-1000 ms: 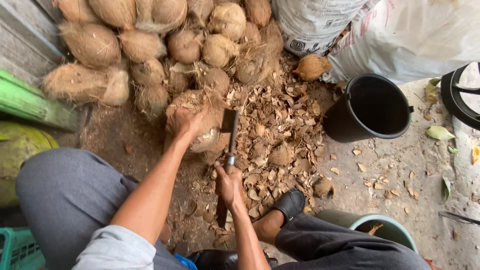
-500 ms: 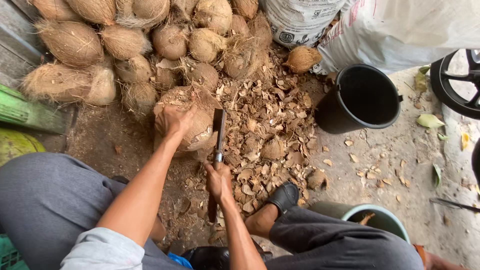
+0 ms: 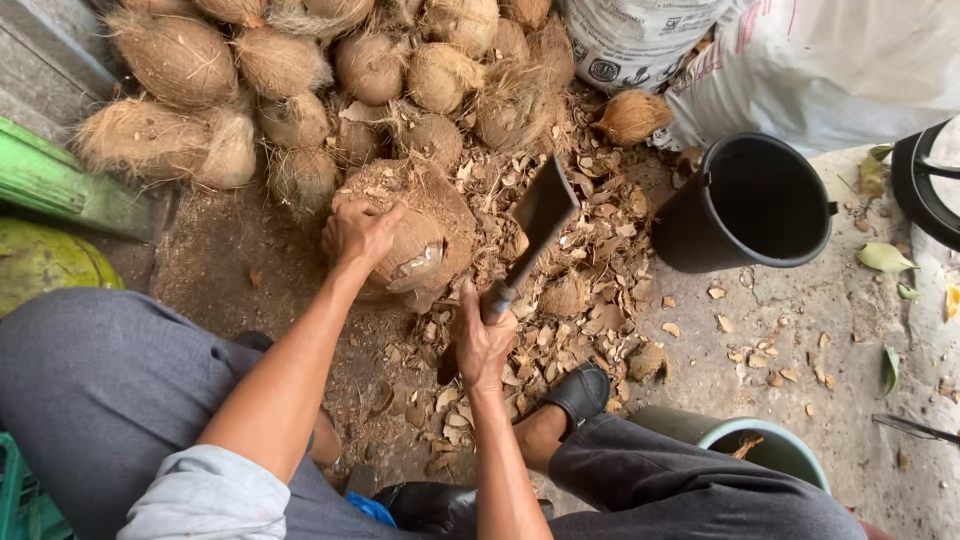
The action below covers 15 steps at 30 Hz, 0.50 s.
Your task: The person sits on the ground and uses a machete to peel the husk off a coconut. They repeatedly strike the coconut against a wooden stump to remove the outer layer, rotating the coconut to expose new areas for peeling.
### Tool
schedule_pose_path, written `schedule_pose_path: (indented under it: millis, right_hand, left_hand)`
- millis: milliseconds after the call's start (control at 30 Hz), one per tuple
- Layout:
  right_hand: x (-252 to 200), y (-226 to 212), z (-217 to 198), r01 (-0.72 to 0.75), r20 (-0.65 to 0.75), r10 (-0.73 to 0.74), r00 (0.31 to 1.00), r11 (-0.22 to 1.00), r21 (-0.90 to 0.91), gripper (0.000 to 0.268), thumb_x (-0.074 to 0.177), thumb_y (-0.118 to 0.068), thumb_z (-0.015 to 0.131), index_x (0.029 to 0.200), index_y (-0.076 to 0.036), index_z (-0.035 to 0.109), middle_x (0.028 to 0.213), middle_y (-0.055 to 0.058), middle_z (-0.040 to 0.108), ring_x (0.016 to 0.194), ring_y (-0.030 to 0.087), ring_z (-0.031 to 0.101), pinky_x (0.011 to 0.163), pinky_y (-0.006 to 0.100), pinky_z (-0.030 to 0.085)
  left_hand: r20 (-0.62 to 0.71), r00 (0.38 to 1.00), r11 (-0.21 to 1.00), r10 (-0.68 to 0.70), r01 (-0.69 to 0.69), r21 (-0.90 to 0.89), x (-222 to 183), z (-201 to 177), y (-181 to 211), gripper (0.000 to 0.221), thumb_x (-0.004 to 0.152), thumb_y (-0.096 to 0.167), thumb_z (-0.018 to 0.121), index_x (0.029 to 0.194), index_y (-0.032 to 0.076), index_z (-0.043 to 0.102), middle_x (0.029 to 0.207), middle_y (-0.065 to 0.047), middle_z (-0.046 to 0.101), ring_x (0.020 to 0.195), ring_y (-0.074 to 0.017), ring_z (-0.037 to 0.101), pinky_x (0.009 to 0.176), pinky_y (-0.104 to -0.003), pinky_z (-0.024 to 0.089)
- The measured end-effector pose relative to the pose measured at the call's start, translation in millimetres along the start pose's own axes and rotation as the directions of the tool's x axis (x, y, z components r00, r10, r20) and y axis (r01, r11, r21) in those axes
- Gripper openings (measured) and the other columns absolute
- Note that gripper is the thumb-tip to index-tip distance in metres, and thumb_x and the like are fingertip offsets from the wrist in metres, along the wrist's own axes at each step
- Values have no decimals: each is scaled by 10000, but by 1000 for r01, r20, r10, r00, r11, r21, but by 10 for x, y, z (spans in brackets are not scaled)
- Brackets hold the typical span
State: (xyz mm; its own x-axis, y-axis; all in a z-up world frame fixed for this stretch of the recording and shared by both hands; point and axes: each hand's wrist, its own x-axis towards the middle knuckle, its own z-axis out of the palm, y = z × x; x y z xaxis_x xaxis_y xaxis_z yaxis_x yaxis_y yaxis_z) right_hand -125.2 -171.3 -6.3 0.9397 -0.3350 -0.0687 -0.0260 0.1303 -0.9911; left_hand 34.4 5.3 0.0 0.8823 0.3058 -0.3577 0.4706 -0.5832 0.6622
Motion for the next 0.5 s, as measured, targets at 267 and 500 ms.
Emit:
schedule_pose_path:
  millis: [267,500]
  right_hand:
    - [-118,117,39,-642,144,637,758,767,-14,214,982,-118,592,777,-87,539,532,1,509,375,110,414,333,259,381]
    - [-165,-97,135,-540,150,564,812,824,-170,281,986,-157,617,746,-91,484,510,-4,513,351,125,426,318,270,402]
  left_hand:
    - [-115,987,994,112,-110,25,-48,59,129,452,766,530,863,638,140,675,752,41,581,579,-150,541,434,-334,417]
    - [-268,938,974,221,-196,119,-38,133,-198,420,930,599,741,911,181,704,1004,-107,723,884,-304,651,780,-567,518]
